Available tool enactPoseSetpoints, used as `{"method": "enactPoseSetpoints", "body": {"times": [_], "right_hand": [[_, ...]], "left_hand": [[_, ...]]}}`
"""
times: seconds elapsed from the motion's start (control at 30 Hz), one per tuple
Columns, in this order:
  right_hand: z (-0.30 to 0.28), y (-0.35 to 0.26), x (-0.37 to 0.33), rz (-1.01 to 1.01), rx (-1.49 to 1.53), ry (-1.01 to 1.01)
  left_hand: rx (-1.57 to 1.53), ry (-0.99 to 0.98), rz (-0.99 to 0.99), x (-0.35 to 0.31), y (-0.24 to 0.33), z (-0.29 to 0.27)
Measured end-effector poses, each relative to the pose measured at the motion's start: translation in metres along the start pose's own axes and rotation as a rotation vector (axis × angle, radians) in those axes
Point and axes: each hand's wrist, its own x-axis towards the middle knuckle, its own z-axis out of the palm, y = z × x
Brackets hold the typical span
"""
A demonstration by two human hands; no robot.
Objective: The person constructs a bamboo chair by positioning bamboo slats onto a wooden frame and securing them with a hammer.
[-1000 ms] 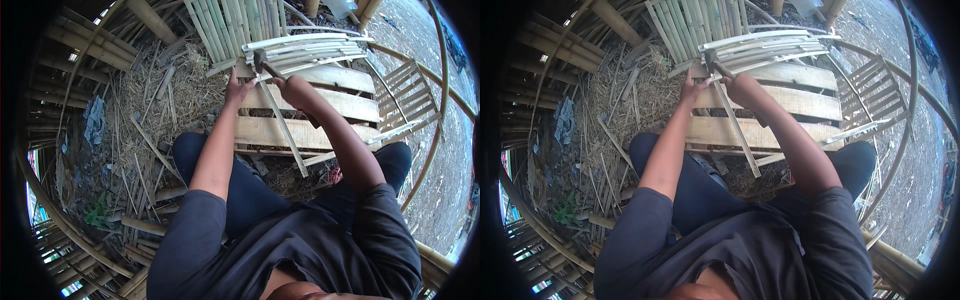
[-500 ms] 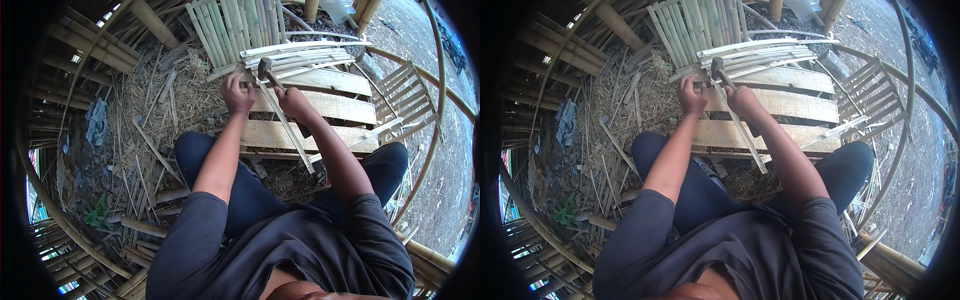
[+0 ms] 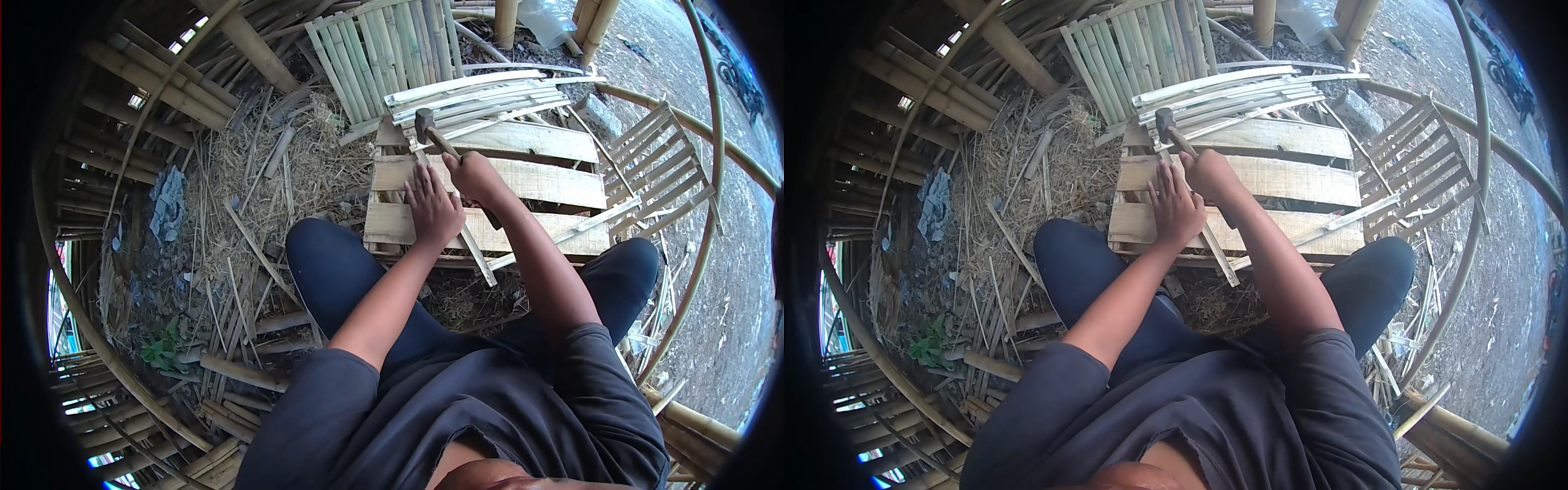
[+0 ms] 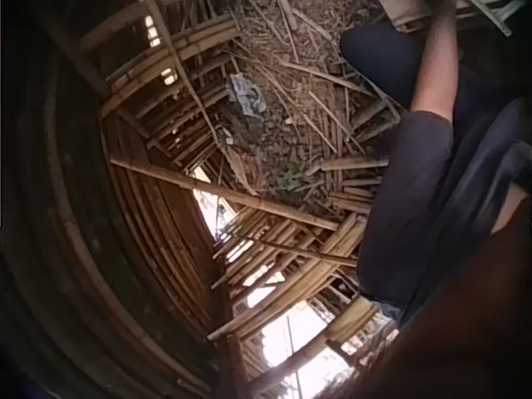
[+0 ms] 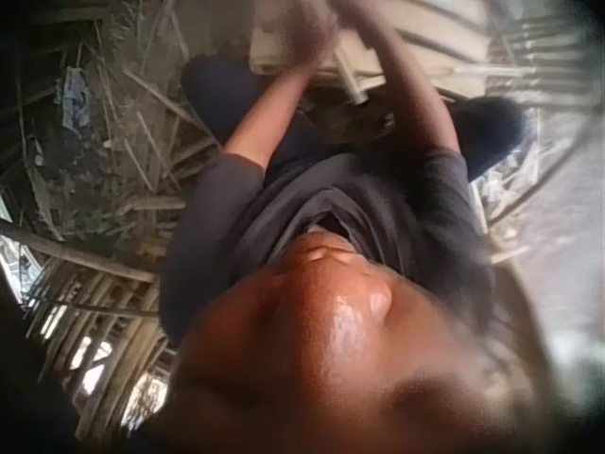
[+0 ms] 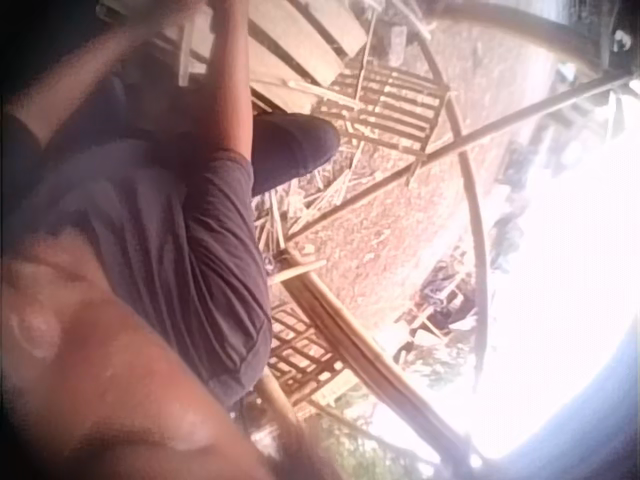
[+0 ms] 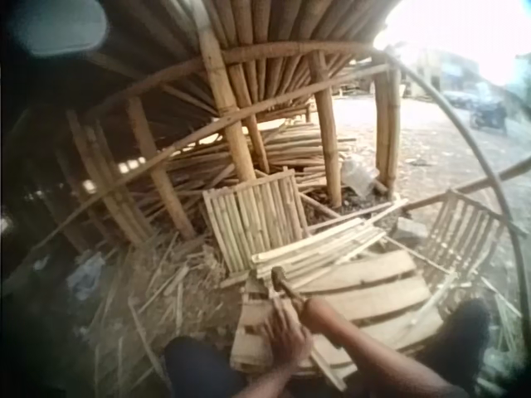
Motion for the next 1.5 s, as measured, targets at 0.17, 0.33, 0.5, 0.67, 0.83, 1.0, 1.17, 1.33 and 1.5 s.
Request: {"method": "enactPoseSetpoints", "body": {"times": [0.17,0.33,0.5,0.67,0.83,1.0,1.17,1.33,1.5], "right_hand": [[-0.002,-0.012,0.012,-0.099,-0.055,0.038],[-0.001,-0.02,0.013,-0.069,-0.02,-0.076],[-0.001,-0.013,0.024,-0.093,-0.031,-0.037],[-0.045,-0.06,0.022,0.002,0.038,-0.165],[-0.069,-0.115,0.015,-0.251,-0.013,0.176],[-0.02,-0.042,0.023,-0.339,-0.241,0.028],[-0.036,-0.064,0.009,-0.053,-0.059,-0.171],[-0.033,-0.064,0.016,0.036,-0.034,-0.196],[-0.027,-0.055,0.02,0.055,-0.091,-0.276]], "left_hand": [[0.004,-0.032,-0.023,0.003,0.008,-0.008],[0.045,-0.061,-0.05,0.003,0.009,-0.012],[0.012,-0.048,-0.043,0.007,0.013,-0.011],[-0.009,-0.093,-0.09,0.009,0.01,-0.009],[0.006,-0.091,-0.098,0.005,0.007,-0.01],[-0.009,-0.113,-0.077,0.007,0.017,-0.009],[-0.022,-0.057,-0.084,0.004,0.009,-0.005],[-0.002,-0.069,-0.092,0.009,0.011,-0.007],[-0.006,-0.069,-0.089,0.009,0.012,-0.01]]}}
